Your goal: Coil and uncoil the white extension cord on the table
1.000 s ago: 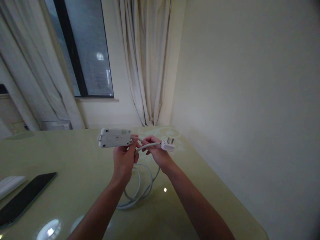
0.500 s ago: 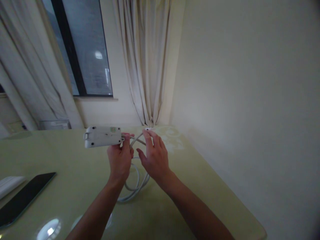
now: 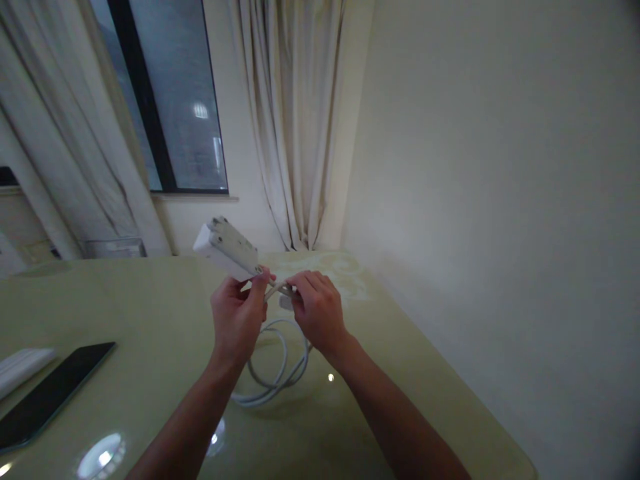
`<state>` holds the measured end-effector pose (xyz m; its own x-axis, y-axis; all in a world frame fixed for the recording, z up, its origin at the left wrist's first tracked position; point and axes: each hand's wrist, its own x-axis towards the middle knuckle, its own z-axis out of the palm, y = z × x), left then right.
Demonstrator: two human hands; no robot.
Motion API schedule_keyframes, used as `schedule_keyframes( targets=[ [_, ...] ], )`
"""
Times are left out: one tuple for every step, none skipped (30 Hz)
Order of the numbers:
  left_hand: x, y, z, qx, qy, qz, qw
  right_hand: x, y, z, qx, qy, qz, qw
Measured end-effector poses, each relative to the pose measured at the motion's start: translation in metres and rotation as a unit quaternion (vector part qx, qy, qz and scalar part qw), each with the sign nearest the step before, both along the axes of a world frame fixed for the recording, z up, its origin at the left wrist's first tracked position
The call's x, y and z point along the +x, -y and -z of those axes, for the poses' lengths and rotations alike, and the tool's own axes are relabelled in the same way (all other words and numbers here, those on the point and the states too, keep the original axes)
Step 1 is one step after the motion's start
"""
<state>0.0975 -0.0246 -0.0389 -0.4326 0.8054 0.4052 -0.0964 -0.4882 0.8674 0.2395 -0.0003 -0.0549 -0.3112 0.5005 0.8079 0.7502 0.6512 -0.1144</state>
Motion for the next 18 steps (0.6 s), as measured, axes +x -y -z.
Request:
schedule_keyframes(
  targets=[
    [-0.003, 0.000, -0.002, -0.004, -0.011, -0.002, 1.000, 0.002, 0.000, -0.002, 0.002, 0.010, -0.008, 1.000],
    [-0.007, 0.001, -0.004, -0.012, -0.023, -0.002, 1.000, 0.004, 0.000, -0.003, 0.004, 0.023, -0.016, 1.000],
    [-0.011, 0.001, -0.006, -0.022, -0.033, 0.003, 0.999, 0.005, 0.000, -0.004, 0.005, 0.038, -0.025, 0.999],
    [-0.015, 0.000, -0.007, -0.033, -0.039, 0.010, 0.999, 0.006, 0.001, -0.006, 0.006, 0.056, -0.034, 0.998],
    [-0.019, -0.001, -0.009, -0.044, -0.040, 0.019, 0.998, 0.007, 0.002, -0.007, 0.006, 0.076, -0.044, 0.996],
    [-0.023, -0.002, -0.010, -0.057, -0.038, 0.031, 0.997, 0.008, 0.003, -0.008, 0.004, 0.095, -0.055, 0.994],
    [-0.027, -0.003, -0.011, -0.069, -0.034, 0.047, 0.996, 0.008, 0.004, -0.009, 0.001, 0.114, -0.063, 0.991],
    [-0.029, -0.005, -0.011, -0.080, -0.029, 0.062, 0.994, 0.008, 0.005, -0.010, 0.000, 0.131, -0.067, 0.989],
    [-0.032, -0.006, -0.012, -0.090, -0.025, 0.078, 0.993, 0.007, 0.006, -0.011, -0.001, 0.145, -0.066, 0.987],
    [-0.034, -0.008, -0.012, -0.097, -0.021, 0.090, 0.991, 0.006, 0.006, -0.011, 0.000, 0.156, -0.062, 0.986],
    [-0.035, -0.008, -0.013, -0.101, -0.019, 0.100, 0.990, 0.006, 0.007, -0.012, 0.005, 0.165, -0.055, 0.985],
    [-0.036, -0.009, -0.013, -0.103, -0.017, 0.104, 0.989, 0.005, 0.007, -0.012, 0.013, 0.169, -0.047, 0.984],
    [-0.037, -0.008, -0.013, -0.105, -0.018, 0.106, 0.989, 0.004, 0.007, -0.012, 0.022, 0.171, -0.040, 0.984],
    [-0.038, -0.008, -0.014, -0.106, -0.021, 0.108, 0.988, 0.003, 0.007, -0.013, 0.034, 0.172, -0.036, 0.984],
    [-0.039, -0.007, -0.014, -0.107, -0.026, 0.111, 0.988, 0.003, 0.007, -0.012, 0.045, 0.173, -0.036, 0.983],
    [-0.039, -0.005, -0.015, -0.109, -0.032, 0.117, 0.987, 0.003, 0.006, -0.012, 0.057, 0.175, -0.038, 0.982],
    [-0.041, -0.004, -0.016, -0.110, -0.039, 0.125, 0.985, 0.003, 0.006, -0.012, 0.069, 0.179, -0.043, 0.980],
    [-0.042, -0.004, -0.016, -0.112, -0.043, 0.137, 0.983, 0.004, 0.006, -0.012, 0.083, 0.183, -0.049, 0.978]
  ],
)
